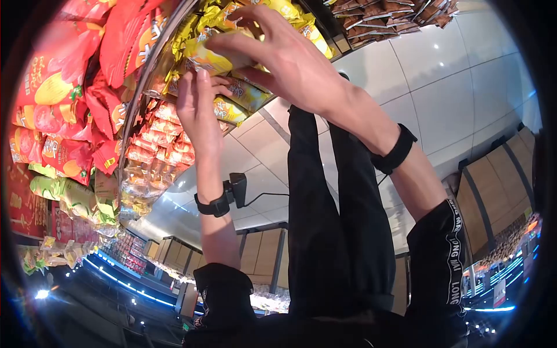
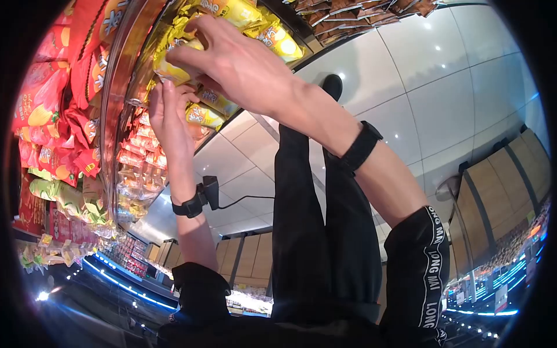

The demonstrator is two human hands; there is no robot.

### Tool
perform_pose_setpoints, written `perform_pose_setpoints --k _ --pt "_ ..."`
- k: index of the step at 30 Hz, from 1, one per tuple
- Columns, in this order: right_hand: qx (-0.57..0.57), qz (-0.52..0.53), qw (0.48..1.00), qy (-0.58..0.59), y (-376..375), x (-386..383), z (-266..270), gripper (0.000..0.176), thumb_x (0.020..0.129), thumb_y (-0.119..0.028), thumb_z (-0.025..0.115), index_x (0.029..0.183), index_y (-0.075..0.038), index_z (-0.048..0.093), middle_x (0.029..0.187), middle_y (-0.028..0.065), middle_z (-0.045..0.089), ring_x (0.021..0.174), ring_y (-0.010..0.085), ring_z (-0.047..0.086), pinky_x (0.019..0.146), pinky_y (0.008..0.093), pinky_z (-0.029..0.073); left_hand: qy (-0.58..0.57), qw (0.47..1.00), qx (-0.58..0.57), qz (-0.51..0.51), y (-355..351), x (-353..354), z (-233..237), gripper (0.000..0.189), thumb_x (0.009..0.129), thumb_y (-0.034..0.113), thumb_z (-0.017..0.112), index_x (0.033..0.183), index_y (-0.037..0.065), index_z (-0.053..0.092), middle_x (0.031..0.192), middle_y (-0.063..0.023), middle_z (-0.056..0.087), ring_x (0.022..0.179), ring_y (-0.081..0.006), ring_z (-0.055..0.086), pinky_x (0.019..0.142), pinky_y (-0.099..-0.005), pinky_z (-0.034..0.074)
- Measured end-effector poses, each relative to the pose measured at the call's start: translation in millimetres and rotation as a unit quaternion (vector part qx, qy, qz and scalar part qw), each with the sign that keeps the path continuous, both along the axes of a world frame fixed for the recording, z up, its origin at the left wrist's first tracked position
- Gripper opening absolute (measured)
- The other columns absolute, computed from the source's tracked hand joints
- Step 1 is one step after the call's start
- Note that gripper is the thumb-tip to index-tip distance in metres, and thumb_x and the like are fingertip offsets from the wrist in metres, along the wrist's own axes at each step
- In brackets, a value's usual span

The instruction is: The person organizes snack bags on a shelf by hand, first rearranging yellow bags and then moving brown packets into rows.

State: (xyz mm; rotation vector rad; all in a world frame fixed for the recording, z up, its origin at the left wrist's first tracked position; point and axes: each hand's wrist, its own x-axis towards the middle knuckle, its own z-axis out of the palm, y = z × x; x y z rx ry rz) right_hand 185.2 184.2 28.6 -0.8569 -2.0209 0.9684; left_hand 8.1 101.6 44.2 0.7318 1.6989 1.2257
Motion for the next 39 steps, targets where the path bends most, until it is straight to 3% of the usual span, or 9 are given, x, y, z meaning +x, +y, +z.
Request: perform_pose_setpoints --k 4,6,8,12,14,17,26,33,39 --pt "-0.007 -0.002 1.0 0.015 17.8 -7.5 10.1 0.054 0.081 -0.01 0.08 0.132 -0.011 0.059 0.12 0.0184 0.057 0.113 0.0398 0.062 0.087 0.0435 0.056 0.106 0.994 -0.039 -0.012 6.3 -16.1 0.3 0.027 0.109 0.021 0.058 0.121 -0.003 0.063 0.102 -0.0109 0.069 0.084 -0.0114 0.063 0.073 -0.0259 0.05" --pt "-0.163 0.056 0.981 -0.089 26.0 6.6 21.7 0.058 0.087 -0.012 0.071 0.141 -0.002 0.051 0.134 0.0218 0.057 0.126 0.0416 0.054 0.105 0.0457 0.047 0.176 0.983 -0.03 -0.037 8.3 -15.7 -1.0 0.029 0.108 0.023 0.059 0.122 -0.002 0.064 0.098 -0.0098 0.07 0.082 -0.0098 0.063 0.072 -0.0242 0.048" --pt "-0.165 0.055 0.982 -0.076 19.6 18.5 21.4 0.052 0.088 -0.007 0.072 0.135 -0.002 0.054 0.133 0.0253 0.054 0.116 0.0463 0.055 0.097 0.0485 0.05 0.133 0.99 -0.031 -0.02 9.2 -9.0 0.3 0.029 0.108 0.021 0.06 0.124 -0.002 0.066 0.101 -0.0088 0.07 0.087 -0.0088 0.064 0.075 -0.0232 0.048" --pt "-0.185 -0.062 0.978 -0.069 -23.3 47.4 -10.0 0.056 0.086 -0.02 0.081 0.131 0.001 0.055 0.117 0.0195 0.057 0.107 0.0373 0.062 0.086 0.0426 0.054 0.224 0.964 0.054 -0.131 22.5 0.9 -8.7 0.028 0.099 0.012 0.071 0.123 -0.001 0.068 0.117 -0.0072 0.073 0.099 -0.0146 0.067 0.082 -0.0282 0.052" --pt "-0.246 -0.075 0.962 -0.087 -44.1 62.7 -19.7 0.058 0.088 -0.025 0.081 0.13 0.004 0.053 0.117 0.0195 0.057 0.105 0.0357 0.062 0.088 0.0419 0.053 0.444 0.878 0.092 -0.154 38.7 7.7 -3.5 0.036 0.093 0.015 0.077 0.124 0.0 0.068 0.122 -0.0098 0.07 0.104 -0.0236 0.065 0.089 -0.0352 0.052" --pt "-0.331 -0.162 0.929 -0.043 -66.2 75.7 -28.4 0.058 0.092 -0.025 0.078 0.133 0.005 0.05 0.119 0.0189 0.058 0.107 0.0323 0.062 0.096 0.0392 0.049 0.54 0.822 0.095 -0.157 58.6 12.7 -9.2 0.044 0.088 0.022 0.082 0.125 0.001 0.068 0.124 -0.0132 0.067 0.109 -0.0326 0.061 0.096 -0.0414 0.049" --pt "-0.222 -0.265 0.937 -0.042 -56.7 47.7 -35.0 0.06 0.085 -0.015 0.079 0.132 0.002 0.046 0.121 0.0232 0.06 0.112 0.0395 0.063 0.094 0.0438 0.052 0.513 0.83 0.059 -0.21 95.6 31.1 -10.9 0.064 0.085 0.034 0.084 0.135 0.001 0.061 0.125 -0.0185 0.065 0.118 -0.0374 0.059 0.103 -0.0438 0.046" --pt "-0.192 -0.283 0.938 -0.055 -52.9 39.4 -38.1 0.06 0.083 -0.011 0.079 0.132 0.003 0.046 0.121 0.0214 0.058 0.112 0.04 0.06 0.094 0.044 0.051 0.437 0.858 0.16 -0.216 104.1 28.8 -32.5 0.042 0.089 0.016 0.081 0.127 0.005 0.068 0.123 -0.0169 0.065 0.111 -0.0357 0.065 0.097 -0.0419 0.052" --pt "-0.226 -0.312 0.921 -0.058 -57.7 42.1 -39.3 0.063 0.084 -0.013 0.08 0.133 0.003 0.044 0.122 0.0219 0.058 0.11 0.0405 0.063 0.093 0.0448 0.052 0.444 0.858 0.135 -0.221 100.0 12.4 -37.0 0.042 0.089 0.017 0.082 0.126 0.005 0.068 0.123 -0.0157 0.067 0.114 -0.0345 0.065 0.099 -0.0407 0.051"
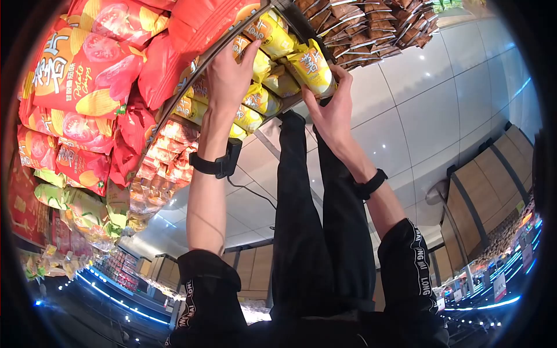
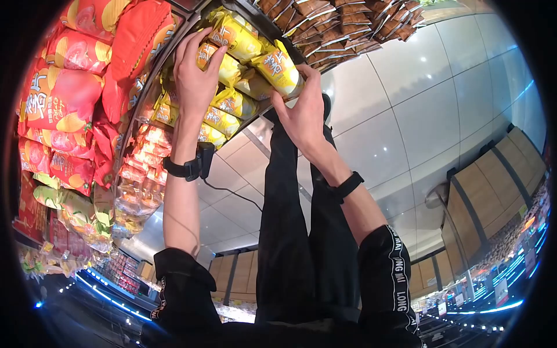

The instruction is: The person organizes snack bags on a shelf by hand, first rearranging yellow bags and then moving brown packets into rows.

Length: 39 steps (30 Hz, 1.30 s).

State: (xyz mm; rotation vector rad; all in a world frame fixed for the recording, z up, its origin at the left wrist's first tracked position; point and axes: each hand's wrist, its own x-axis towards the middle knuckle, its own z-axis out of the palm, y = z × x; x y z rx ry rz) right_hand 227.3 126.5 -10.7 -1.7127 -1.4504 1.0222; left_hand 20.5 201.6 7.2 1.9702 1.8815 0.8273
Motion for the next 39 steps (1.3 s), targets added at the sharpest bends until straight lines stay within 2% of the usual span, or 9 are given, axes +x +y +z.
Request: perform_pose_setpoints --k 8,11,13,16,21,29,34,37,39 --pt "0.005 0.005 1.0 -0.006 -4.3 0.6 -1.2 0.061 0.082 -0.014 0.083 0.129 0.002 0.047 0.12 0.0217 0.058 0.107 0.04 0.062 0.091 0.0437 0.052 -0.021 0.999 -0.035 0.029 -7.9 2.4 12.2 0.035 0.093 0.014 0.077 0.126 0.004 0.068 0.122 -0.0152 0.069 0.114 -0.034 0.066 0.098 -0.0413 0.052" --pt "0.096 0.055 0.994 -0.01 -5.2 -10.8 -1.3 0.06 0.078 -0.011 0.084 0.125 0.002 0.05 0.117 0.0215 0.058 0.104 0.0408 0.058 0.091 0.0453 0.05 0.004 0.998 0.029 0.054 -38.8 0.9 26.4 0.028 0.096 0.007 0.07 0.124 0.0 0.068 0.12 -0.016 0.069 0.111 -0.034 0.067 0.097 -0.0415 0.052" --pt "0.115 0.082 0.99 0.009 -8.0 -24.7 2.9 0.061 0.075 -0.011 0.084 0.124 0.002 0.051 0.117 0.0209 0.058 0.107 0.0415 0.057 0.094 0.0471 0.048 0.024 0.993 0.06 0.096 -67.4 -4.4 33.5 0.023 0.1 0.002 0.063 0.123 -0.003 0.066 0.121 -0.0173 0.068 0.11 -0.0314 0.067 0.096 -0.0402 0.053" --pt "0.147 0.109 0.983 0.025 -8.3 -58.3 6.4 0.065 0.073 -0.015 0.087 0.125 0.001 0.051 0.119 0.0211 0.057 0.108 0.0407 0.055 0.094 0.0484 0.046 -0.067 0.987 -0.018 0.144 -109.5 -16.6 31.5 0.028 0.104 0.002 0.057 0.132 -0.003 0.061 0.129 -0.018 0.063 0.112 -0.0233 0.064 0.096 -0.0361 0.053" --pt "0.129 0.077 0.986 -0.076 -4.5 -98.5 -1.5 0.071 0.071 -0.022 0.09 0.126 0.001 0.051 0.122 0.021 0.053 0.109 0.0404 0.053 0.092 0.0491 0.044 -0.241 0.948 -0.138 0.159 -117.4 -3.3 27.7 0.04 0.105 0.007 0.061 0.142 -0.004 0.051 0.132 -0.0161 0.061 0.115 -0.0195 0.061 0.1 -0.0339 0.05" --pt "0.163 0.135 0.976 -0.044 -15.3 -71.8 -5.9 0.078 0.073 -0.018 0.092 0.137 -0.004 0.049 0.125 0.0201 0.052 0.112 0.0396 0.054 0.095 0.0474 0.047 -0.197 0.954 -0.106 0.2 -105.0 -5.5 12.4 0.046 0.1 0.011 0.071 0.14 -0.001 0.052 0.119 -0.0144 0.065 0.099 -0.0184 0.067 0.085 -0.0319 0.056" --pt "0.151 0.155 0.975 -0.042 -16.1 -66.9 -2.1 0.069 0.074 -0.007 0.089 0.133 -0.002 0.054 0.122 0.0175 0.057 0.109 0.035 0.059 0.09 0.0409 0.052 -0.241 0.949 -0.104 0.177 -113.3 -5.7 14.3 0.049 0.101 0.008 0.068 0.146 0.001 0.049 0.122 -0.0173 0.063 0.104 -0.0198 0.067 0.088 -0.0318 0.056" --pt "0.127 0.151 0.98 0.014 -19.6 -74.7 1.6 0.065 0.078 -0.008 0.086 0.133 -0.001 0.052 0.119 0.0193 0.057 0.107 0.0387 0.058 0.091 0.0452 0.051 -0.329 0.912 -0.142 0.2 -123.2 -8.5 10.9 0.048 0.101 0.006 0.067 0.145 0.001 0.049 0.123 -0.0161 0.063 0.107 -0.0188 0.066 0.09 -0.0313 0.055" --pt "0.13 0.166 0.977 0.024 -24.8 -81.1 5.0 0.062 0.079 -0.008 0.085 0.132 -0.001 0.053 0.119 0.0196 0.057 0.106 0.0392 0.058 0.089 0.0448 0.052 -0.326 0.915 -0.107 0.21 -128.5 -9.8 15.3 0.046 0.101 0.007 0.068 0.143 0.0 0.051 0.122 -0.0143 0.065 0.106 -0.0179 0.067 0.089 -0.0306 0.056"
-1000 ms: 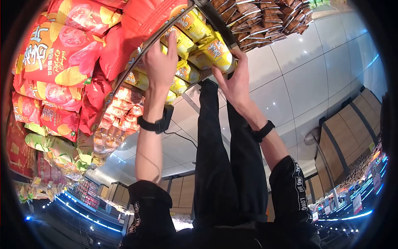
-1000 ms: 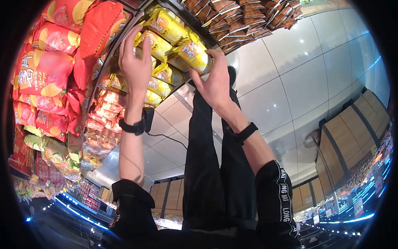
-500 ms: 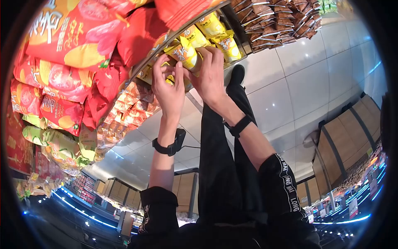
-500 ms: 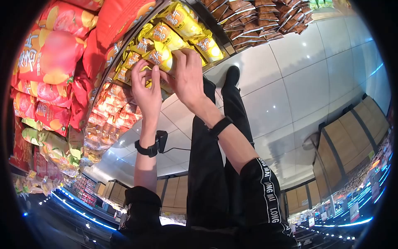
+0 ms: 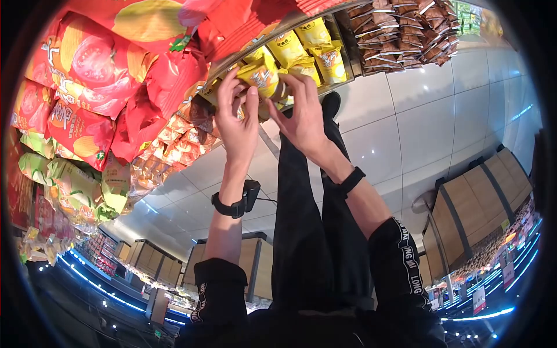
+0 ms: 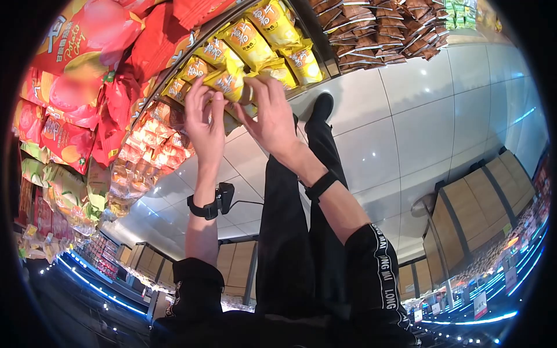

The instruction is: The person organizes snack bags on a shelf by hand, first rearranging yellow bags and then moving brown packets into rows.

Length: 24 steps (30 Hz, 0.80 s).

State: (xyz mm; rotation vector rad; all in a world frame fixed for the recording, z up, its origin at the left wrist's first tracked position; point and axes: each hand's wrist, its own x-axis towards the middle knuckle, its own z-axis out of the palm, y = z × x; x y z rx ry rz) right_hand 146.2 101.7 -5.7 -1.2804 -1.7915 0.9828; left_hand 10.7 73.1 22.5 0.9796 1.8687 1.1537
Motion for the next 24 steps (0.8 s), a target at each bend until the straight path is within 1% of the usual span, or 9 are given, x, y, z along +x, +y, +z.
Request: perform_pose_setpoints --k 1,2,5,7,10,12,15,19,24 --pt "0.002 0.015 1.0 0.007 -1.3 -3.3 0.7 0.06 0.08 -0.007 0.084 0.131 0.0 0.053 0.119 0.02 0.057 0.104 0.0397 0.059 0.088 0.0445 0.053 0.011 0.999 0.029 0.018 -0.9 0.0 4.4 0.045 0.1 0.008 0.069 0.141 0.0 0.053 0.121 -0.0126 0.066 0.105 -0.0169 0.067 0.088 -0.0298 0.056" --pt "0.003 0.015 1.0 0.006 -1.6 -7.4 0.4 0.06 0.08 -0.007 0.084 0.131 0.0 0.053 0.119 0.02 0.057 0.104 0.0397 0.059 0.088 0.0445 0.053 0.022 0.999 0.018 0.019 -1.0 -2.5 9.8 0.048 0.101 0.005 0.067 0.145 -0.001 0.047 0.121 -0.0129 0.064 0.111 -0.0174 0.065 0.092 -0.0294 0.053" --pt "-0.023 0.023 0.999 0.007 0.9 -19.4 0.2 0.053 0.085 -0.007 0.079 0.131 0.0 0.052 0.118 0.0211 0.056 0.107 0.0403 0.06 0.088 0.0443 0.053 0.075 0.996 0.027 0.045 3.3 -6.8 11.1 0.049 0.1 0.006 0.069 0.144 0.0 0.048 0.116 -0.0107 0.064 0.103 -0.0164 0.066 0.087 -0.0297 0.054" --pt "-0.031 0.012 0.999 0.021 4.2 -22.3 0.6 0.053 0.087 -0.009 0.078 0.131 0.0 0.052 0.118 0.0209 0.057 0.107 0.0403 0.06 0.088 0.0447 0.053 0.132 0.99 -0.056 -0.003 8.6 -11.1 11.4 0.048 0.1 0.008 0.07 0.143 0.001 0.05 0.111 -0.0094 0.063 0.095 -0.0156 0.066 0.082 -0.0302 0.054" --pt "-0.045 0.007 0.998 0.035 4.1 -21.1 -1.9 0.051 0.089 -0.011 0.077 0.132 0.0 0.053 0.119 0.0205 0.057 0.108 0.0404 0.06 0.089 0.0456 0.053 0.131 0.991 -0.033 0.001 9.9 -10.6 6.5 0.047 0.099 0.01 0.071 0.141 0.002 0.052 0.11 -0.009 0.063 0.091 -0.015 0.066 0.079 -0.03 0.054" --pt "-0.049 0.03 0.998 0.04 4.8 -18.2 -2.4 0.05 0.089 -0.011 0.077 0.132 0.0 0.053 0.12 0.0212 0.058 0.109 0.0403 0.06 0.09 0.0455 0.053 0.108 0.994 -0.027 0.009 7.1 -13.6 1.0 0.045 0.1 0.01 0.071 0.14 0.002 0.052 0.11 -0.0086 0.063 0.094 -0.0146 0.066 0.08 -0.0291 0.054" --pt "-0.057 0.047 0.996 0.051 6.3 -20.2 -0.7 0.05 0.089 -0.013 0.076 0.131 0.0 0.053 0.12 0.0217 0.058 0.11 0.0404 0.06 0.09 0.0455 0.053 0.123 0.992 -0.02 0.032 4.1 -17.8 0.0 0.046 0.1 0.01 0.07 0.141 0.001 0.05 0.112 -0.0097 0.062 0.098 -0.0156 0.065 0.081 -0.0289 0.055" --pt "-0.048 0.022 0.998 0.017 7.3 -21.1 2.5 0.049 0.09 -0.014 0.075 0.131 0.001 0.052 0.12 0.022 0.058 0.108 0.0408 0.06 0.09 0.0454 0.053 0.123 0.992 -0.027 0.023 5.7 -13.4 2.8 0.054 0.099 0.01 0.071 0.146 0.003 0.045 0.117 -0.0119 0.06 0.101 -0.0177 0.064 0.081 -0.0305 0.055" --pt "-0.048 0.005 0.999 0.025 -1.4 -5.3 0.6 0.051 0.089 -0.012 0.076 0.132 0.0 0.052 0.122 0.0218 0.057 0.108 0.0411 0.061 0.091 0.0453 0.053 0.128 0.991 -0.032 0.013 3.8 -6.6 2.3 0.054 0.1 0.011 0.07 0.147 0.003 0.044 0.121 -0.0122 0.059 0.105 -0.0181 0.063 0.082 -0.031 0.054"
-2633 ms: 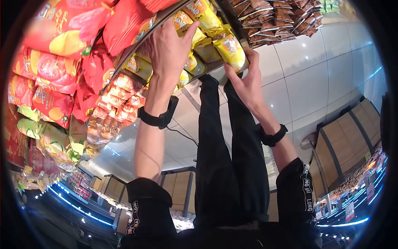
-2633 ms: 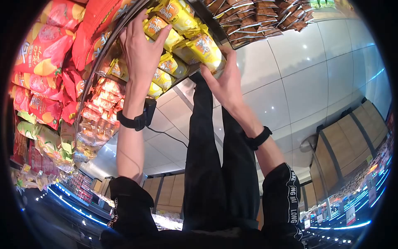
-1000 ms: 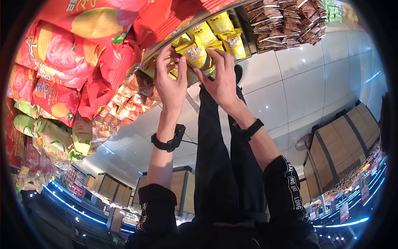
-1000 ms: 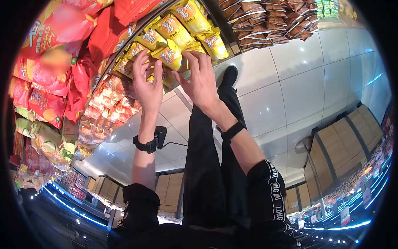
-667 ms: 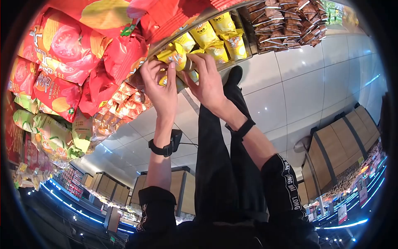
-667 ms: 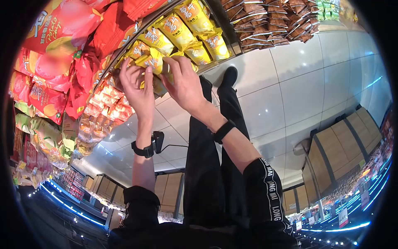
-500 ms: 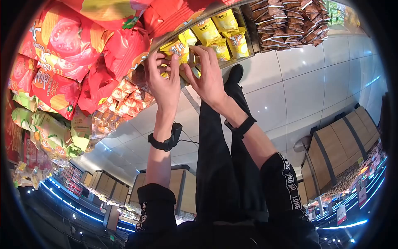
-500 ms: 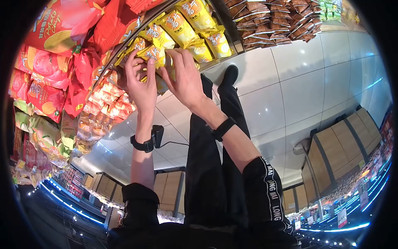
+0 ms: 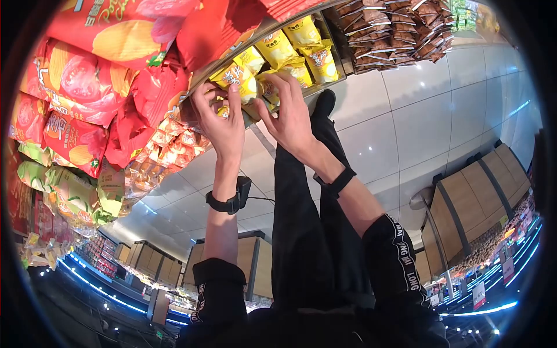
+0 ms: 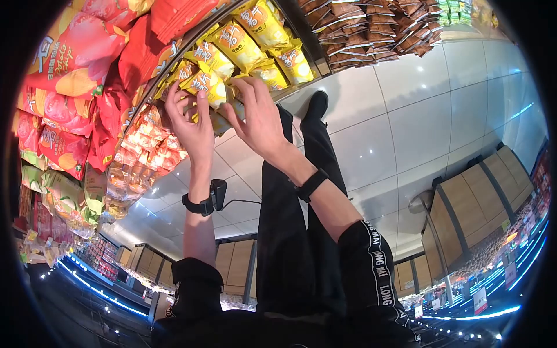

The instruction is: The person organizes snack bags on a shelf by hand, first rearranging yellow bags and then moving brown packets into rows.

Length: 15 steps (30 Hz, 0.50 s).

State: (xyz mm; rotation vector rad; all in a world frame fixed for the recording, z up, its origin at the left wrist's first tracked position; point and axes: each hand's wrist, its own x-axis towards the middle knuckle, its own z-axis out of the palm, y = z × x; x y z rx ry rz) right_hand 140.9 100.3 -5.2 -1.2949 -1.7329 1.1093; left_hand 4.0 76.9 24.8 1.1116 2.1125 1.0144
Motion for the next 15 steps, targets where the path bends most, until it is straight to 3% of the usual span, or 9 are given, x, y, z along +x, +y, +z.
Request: perform_pose_setpoints --k 3,5,8,10,12,14,15 --pt "-0.024 0.012 1.0 -0.004 -10.4 21.0 -0.1 0.051 0.089 -0.01 0.076 0.133 -0.001 0.051 0.123 0.0214 0.056 0.108 0.0403 0.061 0.091 0.045 0.053 0.041 0.999 0.023 0.014 -7.8 3.6 -7.2 0.052 0.102 0.009 0.066 0.148 0.003 0.042 0.123 -0.0125 0.058 0.104 -0.0181 0.061 0.082 -0.0315 0.054" --pt "-0.041 0.018 0.999 -0.016 -21.5 39.8 -2.0 0.046 0.09 -0.006 0.075 0.13 -0.002 0.054 0.121 0.0193 0.058 0.105 0.037 0.063 0.088 0.043 0.054 0.012 0.996 0.056 0.073 -19.2 7.0 -5.0 0.039 0.101 0.009 0.068 0.132 -0.002 0.048 0.121 -0.013 0.057 0.1 -0.019 0.06 0.079 -0.0324 0.052" --pt "-0.106 0.049 0.993 -0.022 -39.7 80.5 -0.7 0.041 0.089 -0.004 0.074 0.127 -0.003 0.057 0.116 0.0157 0.06 0.099 0.0344 0.065 0.086 0.0414 0.054 0.008 0.994 0.056 0.089 -63.5 16.1 -17.1 0.033 0.102 0.008 0.064 0.131 -0.001 0.05 0.117 -0.0119 0.058 0.099 -0.0189 0.06 0.081 -0.0333 0.05" --pt "-0.164 0.084 0.982 -0.042 -61.0 115.2 -6.7 0.036 0.09 -0.004 0.072 0.124 -0.004 0.058 0.109 0.0126 0.062 0.094 0.0324 0.065 0.082 0.0413 0.055 0.006 0.999 0.028 0.032 -99.7 38.8 -20.0 0.028 0.102 0.007 0.063 0.127 0.0 0.053 0.114 -0.0116 0.059 0.098 -0.019 0.06 0.084 -0.0337 0.049" --pt "-0.208 0.153 0.959 -0.117 -93.5 157.6 -15.9 0.029 0.093 -0.008 0.07 0.119 -0.004 0.059 0.107 0.0133 0.063 0.097 0.0337 0.066 0.081 0.044 0.055 -0.111 0.98 -0.15 -0.067 -132.4 66.0 0.9 0.027 0.1 0.008 0.065 0.124 0.002 0.055 0.113 -0.0129 0.061 0.102 -0.0249 0.061 0.088 -0.0394 0.05" --pt "-0.263 0.2 0.927 -0.181 -134.9 201.3 -16.3 0.026 0.096 -0.014 0.068 0.118 -0.005 0.058 0.108 0.0157 0.064 0.1 0.0365 0.066 0.082 0.0468 0.055 -0.065 0.938 -0.223 -0.257 -188.1 79.6 -10.3 0.034 0.096 0.011 0.07 0.125 0.004 0.057 0.118 -0.0161 0.062 0.111 -0.0333 0.061 0.095 -0.0452 0.05" --pt "-0.284 0.234 0.901 -0.229 -162.6 229.1 -20.6 0.027 0.096 -0.017 0.067 0.119 -0.005 0.058 0.109 0.0164 0.064 0.101 0.0374 0.066 0.084 0.0475 0.055 -0.061 0.928 -0.234 -0.283 -225.1 84.6 -15.9 0.036 0.094 0.014 0.071 0.127 0.004 0.057 0.12 -0.0171 0.062 0.115 -0.0365 0.059 0.099 -0.0469 0.049"
